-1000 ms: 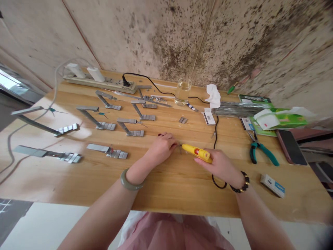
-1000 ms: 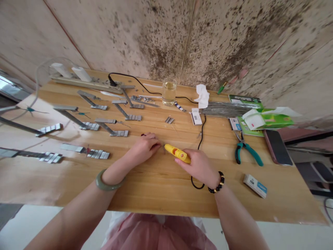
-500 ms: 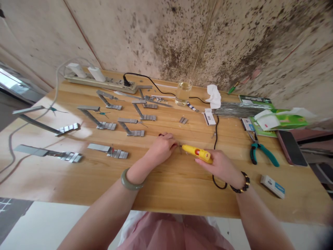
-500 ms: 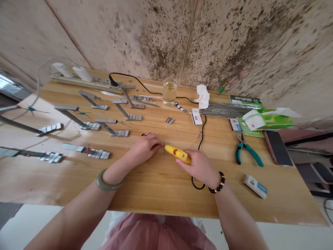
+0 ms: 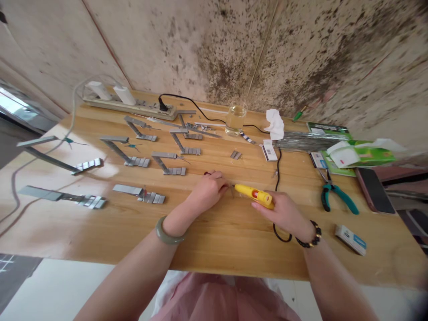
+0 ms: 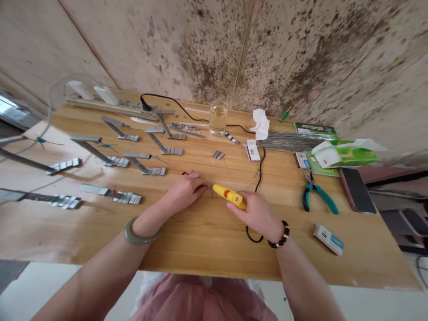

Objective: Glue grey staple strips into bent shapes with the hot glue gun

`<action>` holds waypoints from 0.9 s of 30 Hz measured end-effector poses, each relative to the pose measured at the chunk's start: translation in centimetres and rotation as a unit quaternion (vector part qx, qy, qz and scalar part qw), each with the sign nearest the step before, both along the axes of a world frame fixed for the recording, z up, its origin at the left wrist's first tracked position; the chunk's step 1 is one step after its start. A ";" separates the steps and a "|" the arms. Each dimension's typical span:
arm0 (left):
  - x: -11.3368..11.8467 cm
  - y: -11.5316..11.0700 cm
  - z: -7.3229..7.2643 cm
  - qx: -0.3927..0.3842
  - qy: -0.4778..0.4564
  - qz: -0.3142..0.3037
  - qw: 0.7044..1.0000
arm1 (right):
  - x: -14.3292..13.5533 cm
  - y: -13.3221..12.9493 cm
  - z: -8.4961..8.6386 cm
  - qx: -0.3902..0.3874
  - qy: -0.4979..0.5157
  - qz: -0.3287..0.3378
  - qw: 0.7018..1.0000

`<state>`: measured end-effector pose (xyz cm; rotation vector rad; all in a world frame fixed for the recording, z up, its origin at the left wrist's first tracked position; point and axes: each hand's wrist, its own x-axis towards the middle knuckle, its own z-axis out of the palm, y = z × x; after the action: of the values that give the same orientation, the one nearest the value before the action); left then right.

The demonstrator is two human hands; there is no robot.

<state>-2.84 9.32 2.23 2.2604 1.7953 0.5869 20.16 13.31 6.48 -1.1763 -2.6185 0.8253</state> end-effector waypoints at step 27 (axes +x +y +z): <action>0.0 0.0 -0.1 0.003 0.003 -0.006 1.000 | 0.1 -0.1 0.3 -0.001 -0.027 0.001 1.000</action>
<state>-2.87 9.29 2.09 2.2780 1.7842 0.5851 20.31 13.23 6.74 -1.2130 -2.6624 0.8084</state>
